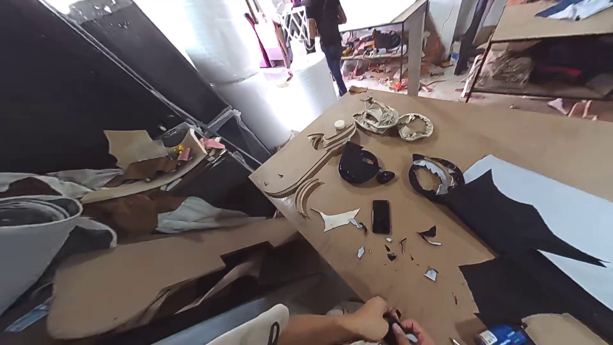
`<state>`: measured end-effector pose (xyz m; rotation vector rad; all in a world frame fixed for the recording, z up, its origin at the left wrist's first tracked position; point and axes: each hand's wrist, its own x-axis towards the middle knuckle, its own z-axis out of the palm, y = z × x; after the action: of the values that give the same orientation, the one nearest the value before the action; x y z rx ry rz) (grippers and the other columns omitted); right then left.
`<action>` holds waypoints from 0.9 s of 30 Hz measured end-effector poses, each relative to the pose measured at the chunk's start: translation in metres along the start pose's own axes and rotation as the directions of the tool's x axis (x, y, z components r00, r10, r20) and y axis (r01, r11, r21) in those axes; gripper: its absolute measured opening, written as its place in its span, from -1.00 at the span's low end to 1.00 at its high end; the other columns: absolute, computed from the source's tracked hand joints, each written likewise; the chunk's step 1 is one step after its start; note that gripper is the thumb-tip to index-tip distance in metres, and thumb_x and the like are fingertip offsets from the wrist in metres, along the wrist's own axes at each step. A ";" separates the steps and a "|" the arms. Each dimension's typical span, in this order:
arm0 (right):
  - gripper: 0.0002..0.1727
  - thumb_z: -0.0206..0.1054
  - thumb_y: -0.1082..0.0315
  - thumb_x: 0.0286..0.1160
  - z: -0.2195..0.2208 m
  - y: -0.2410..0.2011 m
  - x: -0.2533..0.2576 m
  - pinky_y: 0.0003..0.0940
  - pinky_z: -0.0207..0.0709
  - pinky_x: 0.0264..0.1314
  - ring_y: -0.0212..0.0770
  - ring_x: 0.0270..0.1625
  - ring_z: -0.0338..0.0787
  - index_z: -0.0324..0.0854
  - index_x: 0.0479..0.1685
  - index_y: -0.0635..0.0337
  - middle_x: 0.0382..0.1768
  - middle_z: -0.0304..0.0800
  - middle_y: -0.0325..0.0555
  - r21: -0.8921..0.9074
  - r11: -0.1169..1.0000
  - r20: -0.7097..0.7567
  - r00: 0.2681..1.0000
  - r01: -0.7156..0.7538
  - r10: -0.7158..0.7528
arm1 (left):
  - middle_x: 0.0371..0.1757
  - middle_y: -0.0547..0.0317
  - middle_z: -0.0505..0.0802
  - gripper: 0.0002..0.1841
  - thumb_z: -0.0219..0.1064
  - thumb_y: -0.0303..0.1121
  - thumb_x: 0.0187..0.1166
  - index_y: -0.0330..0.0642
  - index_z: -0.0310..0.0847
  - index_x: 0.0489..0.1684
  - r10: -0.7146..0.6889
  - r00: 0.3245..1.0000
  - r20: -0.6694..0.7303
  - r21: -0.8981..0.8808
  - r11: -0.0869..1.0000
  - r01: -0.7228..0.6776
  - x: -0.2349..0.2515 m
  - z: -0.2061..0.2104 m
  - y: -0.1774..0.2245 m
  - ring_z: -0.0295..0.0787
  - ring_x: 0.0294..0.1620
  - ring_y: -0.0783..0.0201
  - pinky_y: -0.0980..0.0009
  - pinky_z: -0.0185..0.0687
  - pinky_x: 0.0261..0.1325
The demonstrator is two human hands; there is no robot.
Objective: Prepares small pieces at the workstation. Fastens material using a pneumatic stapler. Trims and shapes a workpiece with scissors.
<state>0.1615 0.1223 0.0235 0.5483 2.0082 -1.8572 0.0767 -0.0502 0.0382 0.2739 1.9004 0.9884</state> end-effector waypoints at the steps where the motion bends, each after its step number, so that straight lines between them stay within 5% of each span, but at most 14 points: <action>1: -0.75 0.55 0.25 0.45 -0.001 0.002 0.000 -0.06 0.85 -0.13 -0.12 -0.31 0.90 0.74 -0.13 0.27 -0.28 0.89 -0.02 0.011 1.000 0.000 1.000 -0.008 0.008 | -0.02 -0.15 0.89 -0.74 0.28 -0.52 0.48 -0.31 0.77 0.06 0.005 1.000 -0.003 -0.016 1.000 -0.005 0.002 0.002 -0.001 0.85 0.05 -0.01 -0.12 0.71 0.20; 8: -0.82 0.53 0.36 0.45 -0.005 -0.011 0.007 -0.14 0.84 -0.27 -0.17 -0.41 0.88 0.75 -0.14 0.29 -0.35 0.90 -0.04 -0.040 0.997 -0.102 0.993 0.060 -0.064 | -0.03 -0.18 0.88 -0.72 0.27 -0.52 0.48 -0.29 0.76 0.09 0.002 0.996 -0.085 -0.049 0.999 -0.006 0.012 -0.004 0.015 0.84 0.02 -0.06 -0.17 0.70 0.14; 12: -0.87 0.53 0.32 0.43 -0.007 -0.004 0.015 -0.23 0.80 -0.19 -0.30 -0.33 0.84 0.79 -0.17 0.16 -0.36 0.87 -0.21 -0.075 0.983 -0.165 0.970 0.169 -0.180 | -0.06 -0.02 0.91 -0.76 0.28 -0.46 0.58 -0.21 0.79 0.10 0.041 0.997 -0.060 -0.123 0.991 -0.048 0.013 -0.010 0.022 0.87 -0.10 0.15 0.04 0.79 0.05; 15: -0.86 0.49 0.29 0.48 -0.010 -0.002 0.026 -0.24 0.81 -0.15 -0.32 -0.30 0.85 0.77 -0.14 0.14 -0.34 0.88 -0.22 -0.050 0.986 -0.168 0.972 0.156 -0.163 | -0.07 0.00 0.88 -0.63 0.18 -0.16 0.80 -0.30 0.76 0.06 0.006 1.000 -0.021 -0.281 0.960 -0.012 0.026 -0.021 0.022 0.83 -0.03 0.24 0.13 0.74 0.19; 17: -0.87 0.50 0.32 0.44 -0.010 -0.006 0.030 -0.25 0.83 -0.12 -0.33 -0.27 0.87 0.78 -0.13 0.13 -0.32 0.89 -0.23 -0.043 0.985 -0.154 0.973 0.168 -0.173 | -0.14 0.00 0.89 -0.46 0.24 0.11 0.71 -0.29 0.79 -0.05 0.003 1.000 -0.025 -0.203 0.979 -0.008 0.027 -0.030 0.030 0.85 -0.07 0.20 0.07 0.76 0.16; 21: -0.88 0.56 0.31 0.32 -0.012 -0.004 0.034 -0.25 0.83 -0.15 -0.37 -0.29 0.87 0.81 -0.22 0.03 -0.35 0.89 -0.31 -0.137 0.976 -0.126 0.974 0.170 -0.187 | -0.30 0.10 0.90 -0.60 0.53 -0.01 0.49 -0.23 0.84 -0.17 -0.033 0.999 -0.017 -0.084 0.996 0.031 0.031 -0.036 0.034 0.83 -0.25 0.28 0.12 0.76 0.00; 24: -0.78 0.67 0.33 0.22 -0.014 -0.001 0.032 -0.28 0.89 -0.10 -0.33 -0.23 0.92 0.83 -0.17 0.05 -0.28 0.95 -0.30 -0.040 0.980 -0.085 0.977 0.195 -0.198 | -0.20 0.02 0.92 -0.66 0.49 -0.13 0.55 -0.28 0.83 -0.05 -0.094 0.996 0.012 -0.148 0.984 0.095 0.031 -0.037 0.031 0.87 -0.15 0.21 0.07 0.78 0.12; 27: -0.66 0.68 0.52 0.14 -0.012 -0.010 0.034 -0.21 0.89 -0.02 -0.22 -0.18 0.94 0.78 -0.06 0.22 -0.23 0.95 -0.14 0.041 0.981 -0.051 0.981 0.191 -0.188 | -0.09 -0.13 0.90 -0.64 0.36 -0.14 0.65 -0.32 0.78 0.04 -0.002 0.999 -0.038 0.044 0.999 0.004 0.030 -0.038 0.033 0.87 -0.02 0.03 -0.07 0.74 0.21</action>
<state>0.1272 0.1349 0.0164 0.4296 2.1180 -2.0230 0.0228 -0.0318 0.0512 0.2794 1.9585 0.9567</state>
